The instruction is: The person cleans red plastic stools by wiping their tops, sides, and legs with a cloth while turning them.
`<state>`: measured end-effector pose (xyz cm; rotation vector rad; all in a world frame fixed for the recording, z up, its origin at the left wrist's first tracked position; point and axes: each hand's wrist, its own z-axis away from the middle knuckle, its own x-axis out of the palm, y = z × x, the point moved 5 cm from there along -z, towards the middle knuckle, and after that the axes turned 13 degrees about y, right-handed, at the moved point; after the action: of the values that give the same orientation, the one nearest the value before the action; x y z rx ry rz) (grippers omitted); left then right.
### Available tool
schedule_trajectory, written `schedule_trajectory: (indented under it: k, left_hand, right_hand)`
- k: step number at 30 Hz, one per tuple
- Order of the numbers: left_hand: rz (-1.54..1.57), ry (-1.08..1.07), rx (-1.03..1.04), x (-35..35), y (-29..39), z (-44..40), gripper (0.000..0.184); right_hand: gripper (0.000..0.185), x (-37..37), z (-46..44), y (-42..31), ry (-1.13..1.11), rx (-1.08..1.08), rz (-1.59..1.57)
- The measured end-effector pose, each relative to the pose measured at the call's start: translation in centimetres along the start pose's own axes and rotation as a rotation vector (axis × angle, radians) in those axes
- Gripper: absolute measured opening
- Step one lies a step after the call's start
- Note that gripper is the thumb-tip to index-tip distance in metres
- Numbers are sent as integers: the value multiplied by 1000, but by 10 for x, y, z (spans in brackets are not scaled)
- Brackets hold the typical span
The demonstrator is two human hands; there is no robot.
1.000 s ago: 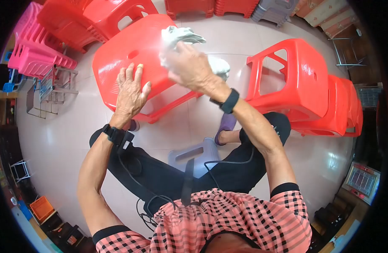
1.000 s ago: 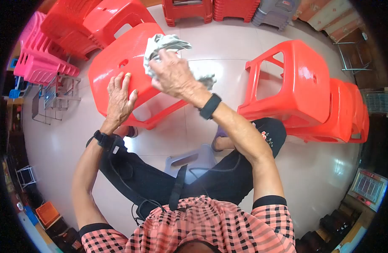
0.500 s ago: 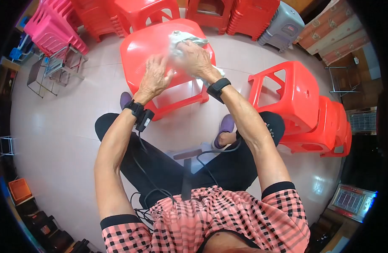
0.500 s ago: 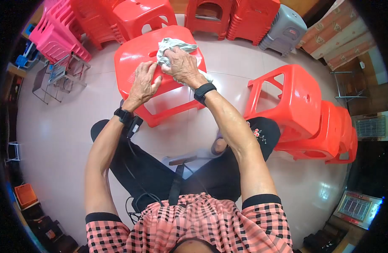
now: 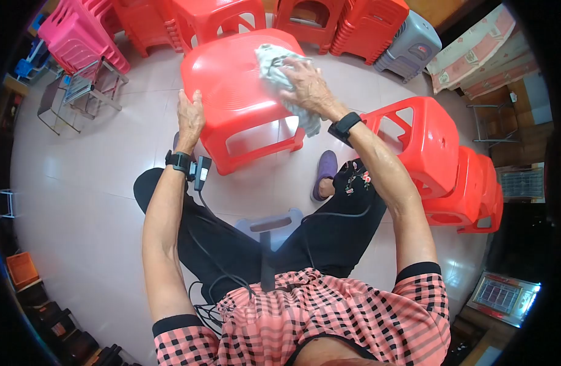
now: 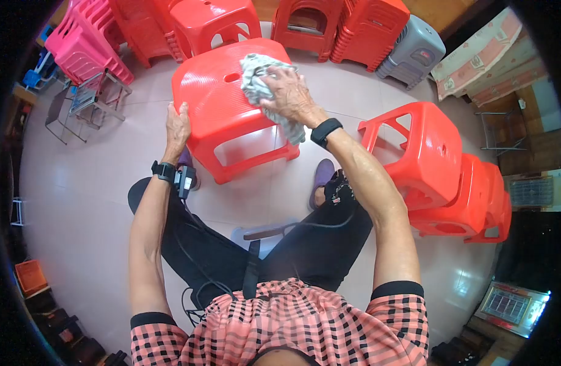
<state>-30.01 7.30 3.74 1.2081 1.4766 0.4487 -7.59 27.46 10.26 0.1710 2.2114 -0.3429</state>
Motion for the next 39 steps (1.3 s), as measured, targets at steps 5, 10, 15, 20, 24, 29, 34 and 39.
schedule_trajectory:
  k: [5, 10, 15, 20, 24, 29, 34, 39]
  left_hand:
    - [-22, 27, 70, 6, 3, 6, 52]
    - [42, -23, 27, 0, 13, 10, 51]
    - [98, 57, 37, 6, -4, 9, 51]
    - [119, 130, 48, 4, -4, 12, 48]
    - [104, 137, 33, 3, -5, 12, 46]
    - [154, 78, 26, 0, -6, 13, 49]
    - [89, 192, 101, 5, -9, 12, 54]
    - [125, 135, 65, 9, -14, 11, 52]
  right_hand:
    - [57, 31, -39, 52, -38, 195, 94]
    - [47, 62, -90, 57, -41, 557, 200]
    - [49, 142, -148, 20, -236, 372, 26]
    - [48, 143, -147, -89, -197, 57, -161]
    - [41, 120, -103, -123, -34, -103, -372]
    - [41, 76, -36, -138, 139, -194, -363]
    - [41, 33, -1, -107, 24, -110, -265]
    - [35, 16, 0, -24, 112, -22, -13]
